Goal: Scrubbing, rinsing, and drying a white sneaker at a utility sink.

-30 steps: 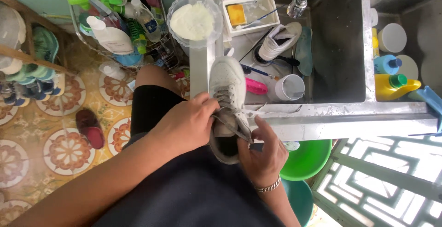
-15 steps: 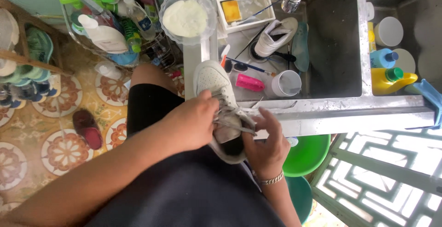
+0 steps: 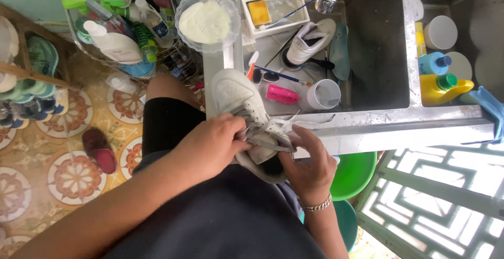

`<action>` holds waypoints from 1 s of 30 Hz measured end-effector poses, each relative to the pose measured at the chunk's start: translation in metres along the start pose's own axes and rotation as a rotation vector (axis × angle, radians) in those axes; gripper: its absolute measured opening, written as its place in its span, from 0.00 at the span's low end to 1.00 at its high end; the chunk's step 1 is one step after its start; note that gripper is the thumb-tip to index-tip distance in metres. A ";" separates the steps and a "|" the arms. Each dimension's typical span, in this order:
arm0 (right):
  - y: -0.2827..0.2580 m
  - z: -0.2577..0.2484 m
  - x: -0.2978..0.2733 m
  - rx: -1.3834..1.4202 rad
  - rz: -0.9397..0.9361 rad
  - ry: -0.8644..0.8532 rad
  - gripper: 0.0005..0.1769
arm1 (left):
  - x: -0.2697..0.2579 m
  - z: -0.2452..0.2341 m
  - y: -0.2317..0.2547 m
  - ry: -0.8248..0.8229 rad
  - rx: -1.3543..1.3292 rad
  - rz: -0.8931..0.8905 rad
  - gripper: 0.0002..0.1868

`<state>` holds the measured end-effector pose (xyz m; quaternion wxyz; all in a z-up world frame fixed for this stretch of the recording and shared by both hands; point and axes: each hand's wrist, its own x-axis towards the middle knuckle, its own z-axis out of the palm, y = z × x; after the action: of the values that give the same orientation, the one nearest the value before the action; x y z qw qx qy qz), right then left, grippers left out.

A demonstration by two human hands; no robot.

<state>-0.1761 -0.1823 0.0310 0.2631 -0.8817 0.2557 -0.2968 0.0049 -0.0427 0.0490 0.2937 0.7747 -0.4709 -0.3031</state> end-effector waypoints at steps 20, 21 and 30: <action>0.015 -0.003 0.017 0.357 0.245 -0.302 0.30 | 0.020 0.018 -0.035 0.016 -0.442 0.028 0.07; 0.013 -0.004 0.017 0.382 0.278 -0.334 0.33 | 0.019 0.020 -0.033 0.096 -0.409 0.095 0.05; 0.020 -0.002 0.005 0.269 0.194 -0.272 0.30 | 0.021 0.020 -0.031 0.514 0.374 0.440 0.10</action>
<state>-0.1798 -0.2007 0.0223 0.4378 -0.8418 0.2598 -0.1795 0.0149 -0.0527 0.0090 0.3138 0.7460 -0.5841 0.0622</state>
